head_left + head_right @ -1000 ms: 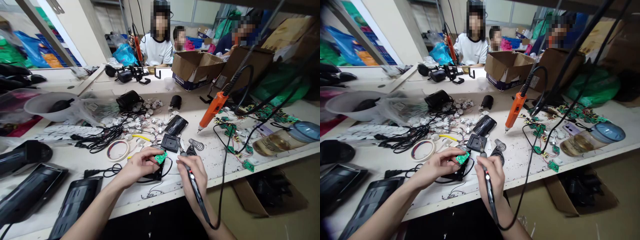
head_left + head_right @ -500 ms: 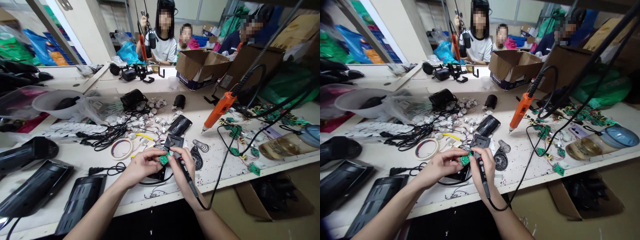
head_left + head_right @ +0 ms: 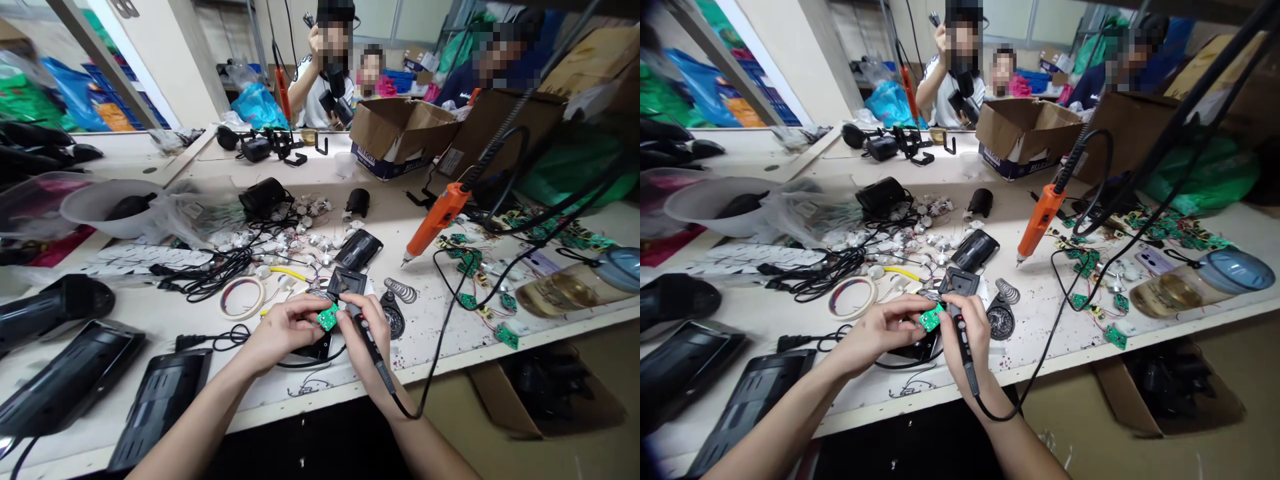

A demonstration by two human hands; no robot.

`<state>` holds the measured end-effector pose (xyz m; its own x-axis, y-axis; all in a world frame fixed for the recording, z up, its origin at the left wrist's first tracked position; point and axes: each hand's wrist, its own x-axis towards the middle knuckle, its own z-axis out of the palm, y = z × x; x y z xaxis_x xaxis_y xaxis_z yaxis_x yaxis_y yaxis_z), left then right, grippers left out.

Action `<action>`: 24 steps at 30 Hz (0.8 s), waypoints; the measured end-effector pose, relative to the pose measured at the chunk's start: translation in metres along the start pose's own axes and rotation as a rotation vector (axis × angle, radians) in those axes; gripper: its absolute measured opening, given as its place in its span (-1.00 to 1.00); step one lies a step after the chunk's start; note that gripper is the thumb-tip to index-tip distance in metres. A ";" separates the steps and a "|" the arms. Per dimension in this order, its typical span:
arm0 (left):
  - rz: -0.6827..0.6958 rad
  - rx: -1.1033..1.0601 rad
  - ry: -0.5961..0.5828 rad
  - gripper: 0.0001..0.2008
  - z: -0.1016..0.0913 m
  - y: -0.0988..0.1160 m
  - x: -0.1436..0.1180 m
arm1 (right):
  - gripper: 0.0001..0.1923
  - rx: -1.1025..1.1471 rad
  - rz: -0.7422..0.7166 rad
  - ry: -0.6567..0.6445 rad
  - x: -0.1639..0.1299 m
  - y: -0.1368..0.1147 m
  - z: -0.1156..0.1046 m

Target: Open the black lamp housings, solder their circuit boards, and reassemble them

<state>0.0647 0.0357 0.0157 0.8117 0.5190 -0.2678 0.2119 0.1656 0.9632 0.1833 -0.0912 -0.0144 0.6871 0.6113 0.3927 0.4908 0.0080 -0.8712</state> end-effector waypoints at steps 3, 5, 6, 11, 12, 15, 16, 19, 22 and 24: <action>0.005 -0.010 0.003 -0.58 -0.001 -0.002 0.000 | -0.80 0.002 -0.014 0.004 0.000 -0.001 0.000; 0.021 -0.016 0.003 -0.57 -0.002 -0.003 0.000 | -0.80 0.004 -0.022 0.004 0.001 -0.003 0.000; 0.031 -0.012 -0.003 -0.57 -0.002 -0.003 0.001 | -0.80 0.006 -0.024 0.004 0.001 -0.004 0.000; 0.066 0.014 -0.057 -0.69 -0.005 -0.005 0.000 | -0.79 0.023 -0.026 -0.001 0.003 -0.007 0.001; 0.064 0.015 -0.062 -0.70 -0.006 -0.004 0.000 | -0.80 0.025 -0.026 0.000 0.003 -0.007 0.001; 0.050 0.027 -0.060 -0.69 -0.006 -0.004 0.000 | -0.80 0.022 -0.023 0.002 0.003 -0.007 0.003; 0.048 0.032 -0.058 -0.69 -0.006 -0.004 0.000 | -0.80 0.021 -0.023 0.003 0.004 -0.007 0.003; 0.052 0.029 -0.055 -0.68 -0.005 -0.004 0.000 | -0.81 0.010 -0.032 0.000 0.004 -0.007 0.004; 0.053 -0.010 -0.048 -0.67 -0.005 -0.004 0.001 | -0.82 -0.017 -0.054 0.010 0.004 -0.007 0.000; 0.045 -0.031 -0.040 -0.66 -0.005 -0.004 0.001 | -0.83 -0.028 -0.075 0.035 0.003 -0.008 -0.006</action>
<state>0.0619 0.0400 0.0109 0.8413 0.4928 -0.2220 0.1580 0.1686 0.9729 0.1848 -0.0946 -0.0050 0.6661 0.5814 0.4672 0.5559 0.0307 -0.8307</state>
